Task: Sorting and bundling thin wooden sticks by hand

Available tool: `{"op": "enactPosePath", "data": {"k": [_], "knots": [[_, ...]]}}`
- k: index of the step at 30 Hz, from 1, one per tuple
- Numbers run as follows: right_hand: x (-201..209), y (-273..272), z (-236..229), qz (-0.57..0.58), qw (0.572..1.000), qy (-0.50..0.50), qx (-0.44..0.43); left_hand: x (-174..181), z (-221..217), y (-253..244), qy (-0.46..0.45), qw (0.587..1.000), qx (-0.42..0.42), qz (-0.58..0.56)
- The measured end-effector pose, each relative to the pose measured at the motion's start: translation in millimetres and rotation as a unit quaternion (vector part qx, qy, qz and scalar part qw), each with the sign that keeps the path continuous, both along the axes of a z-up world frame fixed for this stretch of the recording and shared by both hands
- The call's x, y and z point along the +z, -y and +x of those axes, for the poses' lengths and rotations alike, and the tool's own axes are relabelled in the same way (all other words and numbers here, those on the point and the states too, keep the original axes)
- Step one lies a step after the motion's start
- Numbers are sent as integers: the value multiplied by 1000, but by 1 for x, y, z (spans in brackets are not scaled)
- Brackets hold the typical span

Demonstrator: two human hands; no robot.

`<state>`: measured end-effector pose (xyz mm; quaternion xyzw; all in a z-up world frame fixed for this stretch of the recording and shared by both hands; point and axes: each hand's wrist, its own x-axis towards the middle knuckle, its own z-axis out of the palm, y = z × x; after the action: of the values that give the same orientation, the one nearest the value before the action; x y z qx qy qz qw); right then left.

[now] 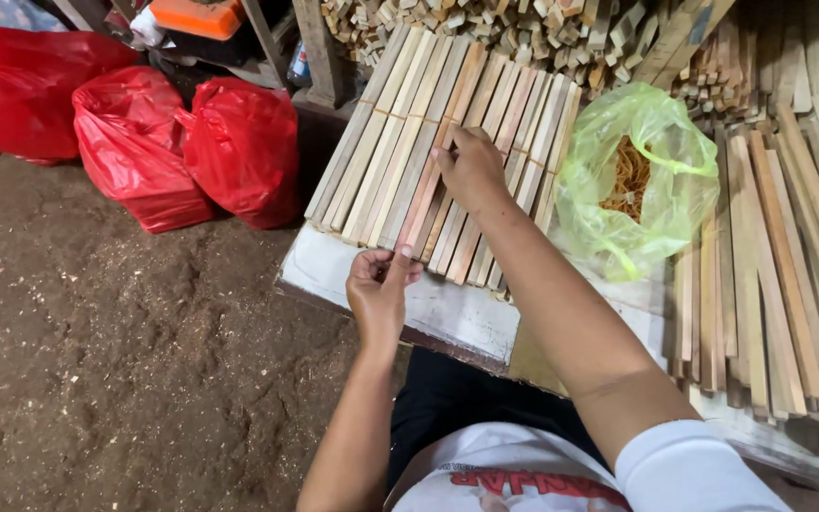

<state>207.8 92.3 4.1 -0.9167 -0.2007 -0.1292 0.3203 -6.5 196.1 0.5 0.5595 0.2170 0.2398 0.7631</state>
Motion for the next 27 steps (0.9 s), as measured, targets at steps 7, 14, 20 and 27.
{"op": "enactPosePath", "data": {"k": [7,14,20,27], "knots": [[2,17,-8,0,1000,7,29,-12,-2,1,-12,998,-21,51],[8,95,-70,242,966,8,90,-41,-12,32,85,982,54,161],[1,218,-149,57,985,93,-136,-35,-19,124,128,974,-138,129],[45,321,-255,-273,883,167,-344,-15,0,225,168,851,-448,218]]}}
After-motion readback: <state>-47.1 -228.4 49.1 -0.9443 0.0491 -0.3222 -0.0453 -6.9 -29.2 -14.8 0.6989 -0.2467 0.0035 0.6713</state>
